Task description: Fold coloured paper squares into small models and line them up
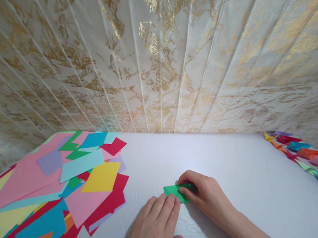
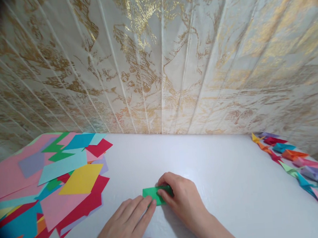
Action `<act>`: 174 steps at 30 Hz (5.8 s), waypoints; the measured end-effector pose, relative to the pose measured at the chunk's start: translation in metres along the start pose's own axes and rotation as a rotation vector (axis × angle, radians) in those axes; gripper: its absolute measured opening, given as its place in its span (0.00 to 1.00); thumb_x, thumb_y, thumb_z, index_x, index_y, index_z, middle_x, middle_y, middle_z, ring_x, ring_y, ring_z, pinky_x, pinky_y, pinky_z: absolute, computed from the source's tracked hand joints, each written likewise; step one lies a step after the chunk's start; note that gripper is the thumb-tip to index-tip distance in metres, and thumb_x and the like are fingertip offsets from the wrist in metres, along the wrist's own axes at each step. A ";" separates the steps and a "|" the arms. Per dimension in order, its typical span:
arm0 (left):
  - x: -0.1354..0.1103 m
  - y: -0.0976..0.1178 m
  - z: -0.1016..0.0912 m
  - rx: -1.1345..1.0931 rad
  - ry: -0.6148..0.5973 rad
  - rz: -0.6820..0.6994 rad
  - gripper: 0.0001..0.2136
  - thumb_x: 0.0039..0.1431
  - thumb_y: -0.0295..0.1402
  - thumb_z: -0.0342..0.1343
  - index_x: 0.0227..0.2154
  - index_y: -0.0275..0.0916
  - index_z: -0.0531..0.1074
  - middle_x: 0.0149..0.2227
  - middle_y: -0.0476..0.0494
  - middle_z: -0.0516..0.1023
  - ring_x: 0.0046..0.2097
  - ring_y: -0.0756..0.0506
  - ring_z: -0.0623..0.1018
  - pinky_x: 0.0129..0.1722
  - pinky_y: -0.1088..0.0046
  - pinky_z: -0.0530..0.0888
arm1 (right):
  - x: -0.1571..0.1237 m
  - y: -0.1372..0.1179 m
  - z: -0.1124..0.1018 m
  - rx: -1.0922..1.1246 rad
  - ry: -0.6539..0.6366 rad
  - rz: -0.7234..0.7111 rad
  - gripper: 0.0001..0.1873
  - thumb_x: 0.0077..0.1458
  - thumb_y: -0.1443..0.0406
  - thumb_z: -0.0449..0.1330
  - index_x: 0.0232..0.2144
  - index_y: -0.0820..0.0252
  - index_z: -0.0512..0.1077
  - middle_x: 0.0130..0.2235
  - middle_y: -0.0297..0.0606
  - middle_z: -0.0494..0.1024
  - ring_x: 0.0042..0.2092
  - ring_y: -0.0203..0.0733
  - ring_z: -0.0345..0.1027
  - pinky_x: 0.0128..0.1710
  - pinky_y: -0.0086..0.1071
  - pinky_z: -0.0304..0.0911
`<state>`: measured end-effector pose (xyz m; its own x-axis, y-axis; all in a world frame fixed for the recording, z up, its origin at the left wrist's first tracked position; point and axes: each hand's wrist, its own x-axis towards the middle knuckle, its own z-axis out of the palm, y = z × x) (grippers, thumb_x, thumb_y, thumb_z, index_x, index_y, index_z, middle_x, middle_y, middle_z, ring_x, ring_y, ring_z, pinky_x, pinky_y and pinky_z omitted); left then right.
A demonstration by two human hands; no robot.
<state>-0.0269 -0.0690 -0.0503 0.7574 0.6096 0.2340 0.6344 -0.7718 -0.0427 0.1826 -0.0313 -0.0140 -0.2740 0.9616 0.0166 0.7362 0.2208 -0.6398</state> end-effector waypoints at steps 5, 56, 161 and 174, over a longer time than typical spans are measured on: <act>0.001 0.000 -0.002 0.016 -0.011 0.012 0.26 0.68 0.46 0.52 0.59 0.32 0.67 0.58 0.36 0.75 0.54 0.38 0.76 0.53 0.63 0.69 | 0.001 -0.001 0.000 -0.059 0.005 -0.037 0.08 0.56 0.72 0.58 0.35 0.56 0.75 0.34 0.33 0.80 0.34 0.40 0.73 0.35 0.30 0.63; 0.010 0.006 -0.016 0.016 -0.016 -0.045 0.23 0.65 0.46 0.55 0.54 0.34 0.73 0.58 0.37 0.76 0.50 0.39 0.75 0.51 0.62 0.66 | -0.015 -0.004 0.017 0.003 0.094 -0.161 0.14 0.53 0.74 0.56 0.42 0.59 0.67 0.43 0.42 0.71 0.46 0.49 0.66 0.47 0.43 0.64; 0.043 -0.033 -0.027 -1.101 0.360 -0.417 0.07 0.64 0.38 0.56 0.34 0.41 0.73 0.37 0.47 0.74 0.43 0.44 0.73 0.46 0.69 0.67 | -0.003 -0.006 0.010 0.361 0.304 -0.386 0.08 0.63 0.70 0.58 0.33 0.53 0.74 0.35 0.35 0.75 0.39 0.41 0.70 0.40 0.32 0.64; 0.045 -0.029 -0.026 -1.043 0.426 -0.464 0.04 0.60 0.28 0.58 0.29 0.41 0.73 0.32 0.50 0.75 0.39 0.46 0.75 0.41 0.72 0.69 | -0.002 -0.002 0.017 0.531 0.313 -0.212 0.04 0.58 0.66 0.62 0.37 0.55 0.76 0.31 0.32 0.75 0.34 0.39 0.68 0.36 0.30 0.64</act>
<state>-0.0153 -0.0238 -0.0128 0.2561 0.9093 0.3280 0.2539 -0.3907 0.8848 0.1712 -0.0368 -0.0255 -0.1275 0.9259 0.3555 0.2578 0.3771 -0.8896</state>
